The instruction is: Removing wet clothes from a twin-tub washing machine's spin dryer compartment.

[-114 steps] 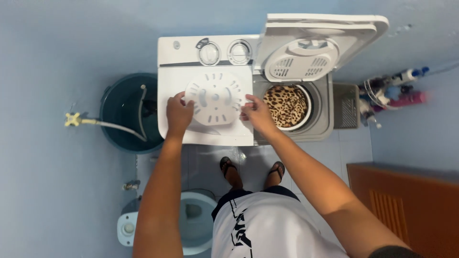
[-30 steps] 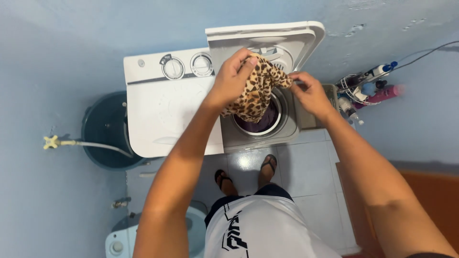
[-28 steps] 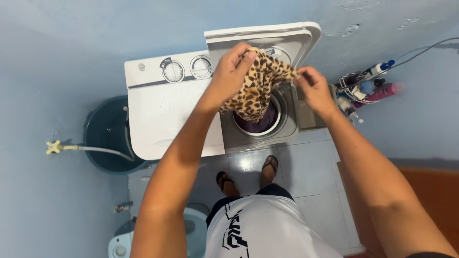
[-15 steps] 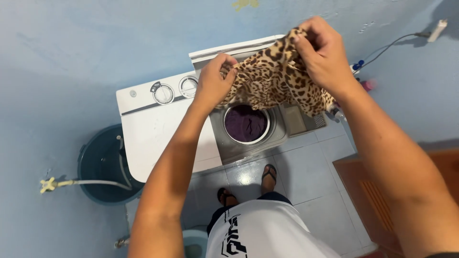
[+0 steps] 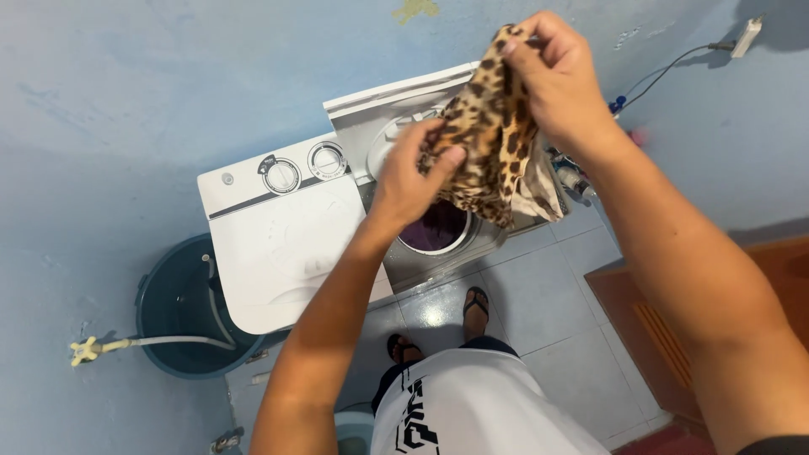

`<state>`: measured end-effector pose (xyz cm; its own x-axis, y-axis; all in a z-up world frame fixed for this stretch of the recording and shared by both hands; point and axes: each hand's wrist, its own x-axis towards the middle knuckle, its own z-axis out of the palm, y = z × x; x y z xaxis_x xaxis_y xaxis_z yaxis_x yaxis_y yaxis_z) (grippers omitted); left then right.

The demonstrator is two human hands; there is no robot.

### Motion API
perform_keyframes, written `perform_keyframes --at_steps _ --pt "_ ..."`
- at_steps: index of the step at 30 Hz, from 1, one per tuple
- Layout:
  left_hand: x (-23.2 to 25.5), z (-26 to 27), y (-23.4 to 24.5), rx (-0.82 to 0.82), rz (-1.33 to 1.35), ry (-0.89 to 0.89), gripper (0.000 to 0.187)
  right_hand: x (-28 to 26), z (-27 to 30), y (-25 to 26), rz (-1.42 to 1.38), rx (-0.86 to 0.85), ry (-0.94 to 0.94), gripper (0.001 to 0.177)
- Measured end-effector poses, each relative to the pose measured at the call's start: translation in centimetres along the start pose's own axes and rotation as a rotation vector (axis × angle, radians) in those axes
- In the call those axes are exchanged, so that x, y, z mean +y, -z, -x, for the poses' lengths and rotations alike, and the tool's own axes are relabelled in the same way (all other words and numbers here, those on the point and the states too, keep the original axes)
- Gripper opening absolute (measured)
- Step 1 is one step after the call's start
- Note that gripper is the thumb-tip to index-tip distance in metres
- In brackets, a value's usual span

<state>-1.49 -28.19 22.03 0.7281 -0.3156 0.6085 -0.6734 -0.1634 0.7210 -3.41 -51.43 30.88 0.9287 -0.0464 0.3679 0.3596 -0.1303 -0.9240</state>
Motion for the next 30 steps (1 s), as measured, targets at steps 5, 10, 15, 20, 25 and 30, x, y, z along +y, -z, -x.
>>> perform_keyframes --at_steps 5,10,15,20,25,30 --pt "-1.2 -0.2 -0.6 -0.274 0.095 0.258 0.044 0.9 0.7 0.8 0.129 -0.025 0.021 0.013" --pt "-3.0 -2.0 2.8 -0.244 0.159 0.484 0.036 -0.9 2.2 3.1 0.42 0.027 0.007 0.021" --pt "-3.6 -2.6 2.6 -0.201 0.18 0.355 0.037 1.8 4.3 3.1 0.409 0.088 -0.141 0.019" --pt "0.4 -2.3 -0.9 -0.384 0.791 0.698 0.043 3.1 6.9 -3.2 0.047 0.083 -0.312 0.015" --pt "-1.6 -1.3 -5.3 -0.37 1.183 0.878 0.04 4.6 8.2 -1.7 -0.22 -0.08 -0.421 0.023" --pt "0.9 -2.3 -8.6 -0.423 0.849 0.61 0.038 4.1 9.9 3.9 -0.441 -0.044 -0.467 0.026"
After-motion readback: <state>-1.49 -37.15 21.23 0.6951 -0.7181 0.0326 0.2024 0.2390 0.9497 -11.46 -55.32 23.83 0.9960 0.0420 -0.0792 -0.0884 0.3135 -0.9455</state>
